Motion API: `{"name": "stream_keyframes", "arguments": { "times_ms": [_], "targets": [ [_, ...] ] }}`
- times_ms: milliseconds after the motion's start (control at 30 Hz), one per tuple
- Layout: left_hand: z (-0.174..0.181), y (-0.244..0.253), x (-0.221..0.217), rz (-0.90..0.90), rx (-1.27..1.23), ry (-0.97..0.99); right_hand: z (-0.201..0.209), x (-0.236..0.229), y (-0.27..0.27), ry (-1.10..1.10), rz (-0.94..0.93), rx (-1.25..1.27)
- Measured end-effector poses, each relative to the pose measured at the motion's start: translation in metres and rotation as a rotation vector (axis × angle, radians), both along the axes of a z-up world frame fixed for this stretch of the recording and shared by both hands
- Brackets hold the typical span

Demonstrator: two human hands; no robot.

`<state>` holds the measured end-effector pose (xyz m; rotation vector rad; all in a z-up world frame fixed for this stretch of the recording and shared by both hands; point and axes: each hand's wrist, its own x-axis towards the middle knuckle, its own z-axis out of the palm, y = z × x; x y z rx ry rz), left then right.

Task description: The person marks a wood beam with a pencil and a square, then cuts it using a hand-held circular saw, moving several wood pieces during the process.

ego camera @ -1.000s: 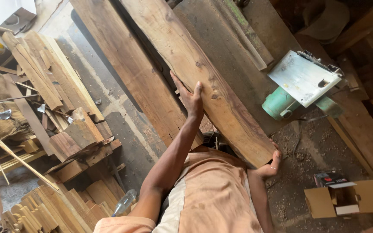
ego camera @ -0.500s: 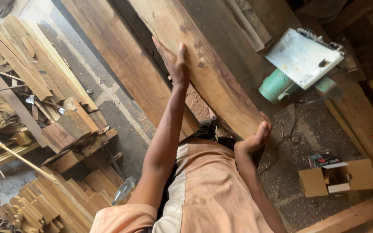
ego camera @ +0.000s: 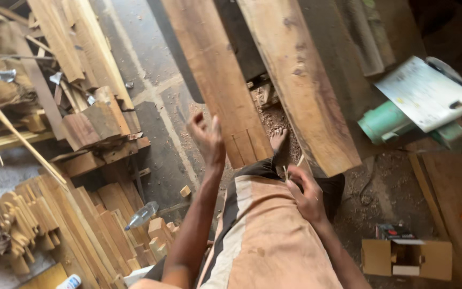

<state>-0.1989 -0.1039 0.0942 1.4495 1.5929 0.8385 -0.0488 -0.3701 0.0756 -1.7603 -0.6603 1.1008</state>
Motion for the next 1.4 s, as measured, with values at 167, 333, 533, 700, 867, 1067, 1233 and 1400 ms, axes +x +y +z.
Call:
{"name": "stream_keyframes", "arguments": {
  "times_ms": [167, 333, 533, 700, 867, 1067, 1233, 1400],
  "targets": [
    [-0.017, -0.042, -0.02, -0.107, -0.489, -0.226, -0.027, 0.019, 0.119, -0.264, 0.392, -0.129],
    [-0.039, -0.041, -0.001, -0.085, -0.504, -0.254, -0.023, 0.029, 0.189, 0.395, 0.287, -0.182],
    [-0.039, -0.036, 0.004, 0.002, -0.593, -0.284, -0.023, 0.016, 0.187, 0.587, 0.065, -0.187],
    [-0.054, -0.052, -0.001, 0.005, -0.525, -0.422, -0.012, 0.011, 0.176, 0.544, -0.005, -0.189],
    [-0.061, -0.074, -0.011, -0.024, -0.587, -0.685, 0.001, 0.003, 0.154, 0.367, -0.016, -0.139],
    [-0.059, -0.085, -0.025, -0.043, -0.788, -0.828, 0.009, -0.004, 0.132, -0.03, 0.017, -0.181],
    [-0.086, -0.077, -0.038, -0.097, -0.915, -1.119, 0.019, -0.016, 0.126, -0.313, 0.046, -0.257],
    [-0.104, -0.046, -0.063, -0.223, -0.854, -1.085, 0.036, -0.038, 0.131, -0.415, 0.011, -0.293]
  ]
}}
